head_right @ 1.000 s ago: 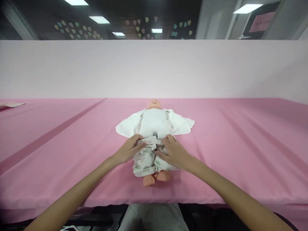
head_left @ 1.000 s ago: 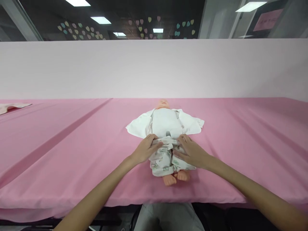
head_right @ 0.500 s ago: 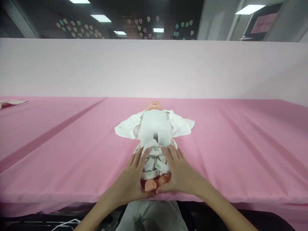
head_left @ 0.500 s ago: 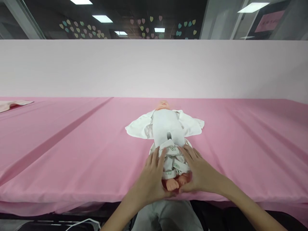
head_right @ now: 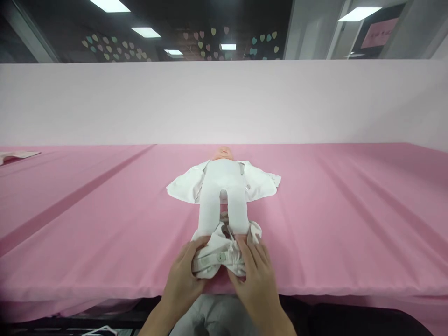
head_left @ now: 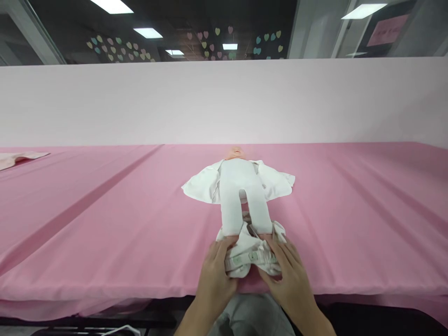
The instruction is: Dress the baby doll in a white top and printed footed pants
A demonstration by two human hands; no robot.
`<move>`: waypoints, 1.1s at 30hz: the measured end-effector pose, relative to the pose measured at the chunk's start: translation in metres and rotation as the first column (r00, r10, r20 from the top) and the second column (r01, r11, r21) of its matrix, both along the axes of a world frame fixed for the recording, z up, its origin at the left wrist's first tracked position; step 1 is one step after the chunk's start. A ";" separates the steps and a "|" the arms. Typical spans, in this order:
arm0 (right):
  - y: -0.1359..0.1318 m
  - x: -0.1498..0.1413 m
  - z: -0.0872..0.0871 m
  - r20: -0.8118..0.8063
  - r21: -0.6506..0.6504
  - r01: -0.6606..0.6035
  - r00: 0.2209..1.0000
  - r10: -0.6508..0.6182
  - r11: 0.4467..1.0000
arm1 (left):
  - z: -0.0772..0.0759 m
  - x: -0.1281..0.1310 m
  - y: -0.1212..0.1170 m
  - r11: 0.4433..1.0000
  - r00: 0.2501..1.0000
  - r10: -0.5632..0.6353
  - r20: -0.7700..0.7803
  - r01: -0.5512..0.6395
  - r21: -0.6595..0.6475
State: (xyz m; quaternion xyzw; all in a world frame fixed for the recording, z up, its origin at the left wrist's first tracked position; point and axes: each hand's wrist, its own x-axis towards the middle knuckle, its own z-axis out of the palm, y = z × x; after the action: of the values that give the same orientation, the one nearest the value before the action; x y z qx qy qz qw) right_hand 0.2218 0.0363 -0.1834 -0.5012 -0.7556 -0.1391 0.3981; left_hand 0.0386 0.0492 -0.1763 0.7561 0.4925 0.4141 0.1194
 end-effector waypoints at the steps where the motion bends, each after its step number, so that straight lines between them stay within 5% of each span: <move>1: -0.003 -0.004 -0.001 -0.016 0.055 0.017 1.000 -0.016 0.998 | -0.002 0.002 -0.002 0.996 1.000 0.031 -0.005 -0.030 0.086; 6: -0.011 -0.019 0.003 -0.154 0.197 0.012 0.988 0.019 0.980 | -0.008 0.007 -0.010 0.881 0.987 0.152 -0.045 -0.115 0.459; 11: -0.015 -0.021 0.003 -0.176 0.210 -0.026 0.982 0.064 0.977 | -0.010 0.008 -0.016 0.779 0.987 0.161 -0.020 -0.115 0.617; 21: -0.024 -0.017 -0.002 -0.113 -0.013 -0.072 0.991 0.070 0.997 | -0.014 -0.005 -0.034 0.960 0.995 -0.047 -0.086 0.069 0.272; 30: -0.032 -0.014 -0.011 -0.073 -0.102 -0.219 0.974 0.212 0.970 | -0.013 -0.027 -0.044 0.930 0.942 -0.298 -0.155 0.323 0.178; 33: -0.038 -0.006 -0.002 -0.049 -0.200 -0.254 0.967 0.250 0.946 | -0.009 -0.026 -0.045 0.909 0.940 -0.318 -0.126 0.340 0.242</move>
State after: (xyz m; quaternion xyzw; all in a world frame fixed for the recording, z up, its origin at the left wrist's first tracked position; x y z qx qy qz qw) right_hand 0.2162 -0.0014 -0.1857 -0.4405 -0.8191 -0.0026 0.3675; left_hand 0.0128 0.0041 -0.1853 0.8540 0.3041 0.4168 0.0664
